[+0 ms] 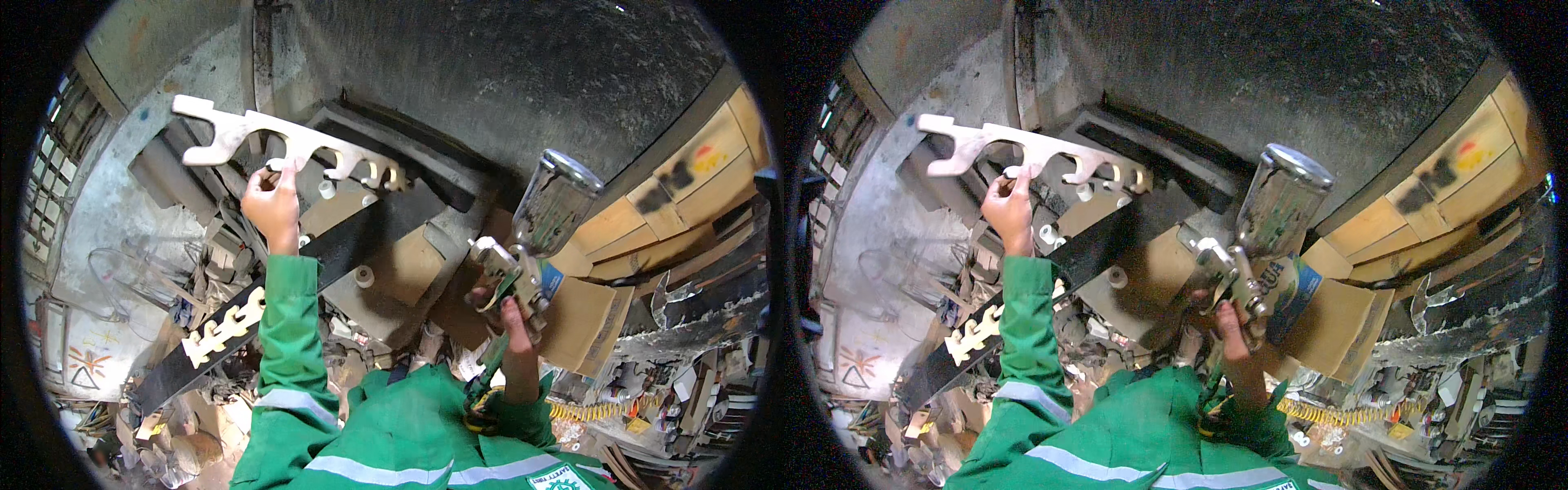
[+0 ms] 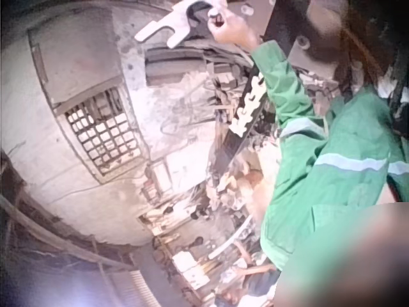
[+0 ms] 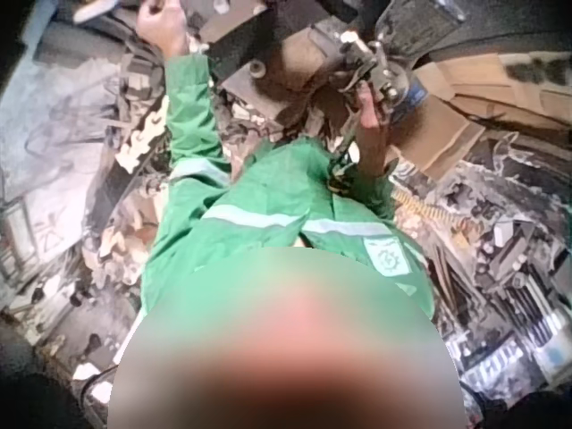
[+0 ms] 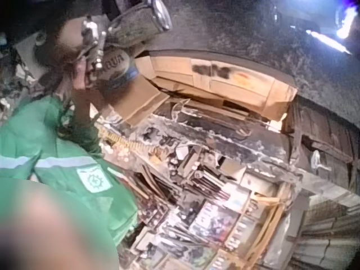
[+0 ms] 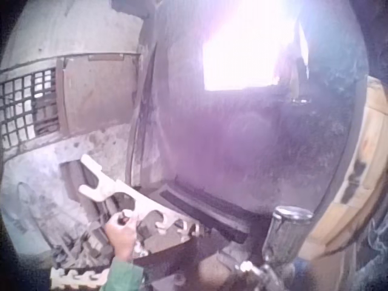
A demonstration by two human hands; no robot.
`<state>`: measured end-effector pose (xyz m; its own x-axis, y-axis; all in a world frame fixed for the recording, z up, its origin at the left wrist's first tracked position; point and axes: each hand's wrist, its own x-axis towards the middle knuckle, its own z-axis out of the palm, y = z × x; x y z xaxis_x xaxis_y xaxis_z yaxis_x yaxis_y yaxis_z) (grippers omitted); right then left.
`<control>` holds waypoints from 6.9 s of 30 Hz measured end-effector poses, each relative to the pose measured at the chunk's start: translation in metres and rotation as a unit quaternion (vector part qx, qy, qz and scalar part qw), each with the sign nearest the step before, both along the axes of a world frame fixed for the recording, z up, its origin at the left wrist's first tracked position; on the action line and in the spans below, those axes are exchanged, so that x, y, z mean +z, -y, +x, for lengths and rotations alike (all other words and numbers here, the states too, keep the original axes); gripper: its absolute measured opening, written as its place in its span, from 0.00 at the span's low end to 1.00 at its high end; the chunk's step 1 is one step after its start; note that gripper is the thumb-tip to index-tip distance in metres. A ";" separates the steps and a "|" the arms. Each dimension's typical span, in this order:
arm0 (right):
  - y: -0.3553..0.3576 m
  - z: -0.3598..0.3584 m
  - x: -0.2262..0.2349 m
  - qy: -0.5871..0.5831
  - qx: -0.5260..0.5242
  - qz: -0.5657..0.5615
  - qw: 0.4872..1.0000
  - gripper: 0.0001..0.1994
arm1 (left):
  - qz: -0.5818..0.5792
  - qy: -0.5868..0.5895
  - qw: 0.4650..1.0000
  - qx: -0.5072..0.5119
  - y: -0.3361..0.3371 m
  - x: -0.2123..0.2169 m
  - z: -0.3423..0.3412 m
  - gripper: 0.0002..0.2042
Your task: The person uses a spray gun to apply a light-colored finish to several small, irregularly shaped wooden pieces. They hold each piece in one hand, spray both sides, and place the finished pieces on a black workbench.
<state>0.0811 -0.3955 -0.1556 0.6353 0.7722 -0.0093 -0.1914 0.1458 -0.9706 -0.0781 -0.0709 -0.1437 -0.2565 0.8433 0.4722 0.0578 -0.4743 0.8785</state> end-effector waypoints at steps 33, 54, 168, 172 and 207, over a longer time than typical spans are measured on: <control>-0.059 -0.016 0.032 0.257 -0.040 0.146 0.955 0.06 | 0.215 0.035 0.976 0.029 0.122 0.059 -0.029 0.12; -0.061 -0.022 0.037 0.192 -0.087 0.170 0.963 0.06 | 0.202 0.158 0.967 0.002 0.077 0.022 -0.107 0.10; -0.070 -0.059 0.033 0.246 -0.036 0.076 0.966 0.07 | 0.221 0.087 0.971 0.005 0.048 -0.026 -0.012 0.10; -0.076 -0.056 0.030 0.431 -0.154 0.103 0.883 0.07 | 0.222 0.086 0.971 0.019 0.050 -0.017 -0.014 0.13; -0.075 -0.062 0.029 0.188 -0.034 0.073 0.979 0.10 | 0.196 -0.103 0.972 0.075 0.032 0.055 0.033 0.10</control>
